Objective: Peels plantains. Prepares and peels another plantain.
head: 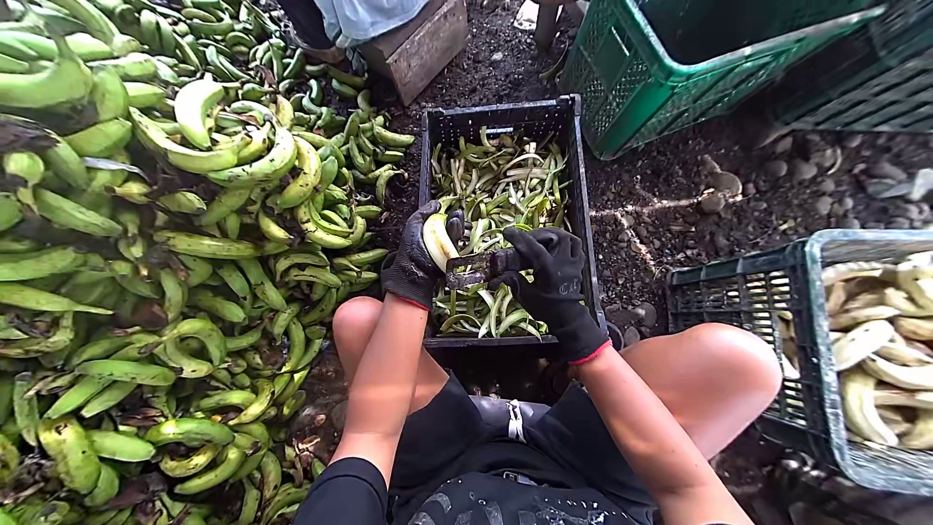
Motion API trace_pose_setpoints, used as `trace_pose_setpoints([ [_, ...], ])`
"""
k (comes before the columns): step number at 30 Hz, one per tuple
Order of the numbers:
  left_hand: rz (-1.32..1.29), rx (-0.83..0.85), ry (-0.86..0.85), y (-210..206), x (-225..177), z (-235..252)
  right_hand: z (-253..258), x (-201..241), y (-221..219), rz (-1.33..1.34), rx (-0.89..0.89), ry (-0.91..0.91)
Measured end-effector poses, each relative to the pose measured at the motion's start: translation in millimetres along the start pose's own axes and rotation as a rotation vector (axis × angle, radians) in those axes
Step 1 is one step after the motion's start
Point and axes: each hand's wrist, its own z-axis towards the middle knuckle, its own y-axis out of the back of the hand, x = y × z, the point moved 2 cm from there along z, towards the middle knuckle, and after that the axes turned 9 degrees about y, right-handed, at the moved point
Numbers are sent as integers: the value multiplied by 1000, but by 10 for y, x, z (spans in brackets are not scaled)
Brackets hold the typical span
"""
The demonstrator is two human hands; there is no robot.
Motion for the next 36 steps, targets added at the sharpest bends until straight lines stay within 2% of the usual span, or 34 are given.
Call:
trace_pose_setpoints([
  [3,128,-52,-52,-14,72,86,65,99,42,9,194,-214],
  [5,300,-103,-226,-10,142,111,168,62,-30,91,387,-437],
  [9,869,-100,-602,-87,207,4,314,-58,-193,399,416,-672],
  [11,1124,-111,-636,-198,242,-140,395,-150,-241,456,456,-730],
  [13,1008,-95,-537,-209,257,-132,439,-204,-232,483,434,-739],
  [16,570,-13,-367,-141,134,-43,392,-252,-192,501,280,-689],
  [18,451,57,-297,-60,17,-62,285,-281,-160,399,239,-501],
  [21,311,155,-148,-3,-64,-58,88,-83,89,179,244,-170],
  [24,260,213,-107,-18,-61,-84,-54,12,175,76,148,-40],
  [25,262,209,-93,-23,-42,-76,-61,27,187,64,154,-65],
  [27,295,97,-89,-34,-4,-64,-39,79,189,69,207,-164],
  [30,454,-94,-216,-7,36,-54,11,116,108,151,348,-357],
  [34,658,2,-388,-37,164,14,234,-75,-137,417,448,-676],
  [36,788,-17,-424,-102,206,-57,286,-217,-138,581,536,-797],
])
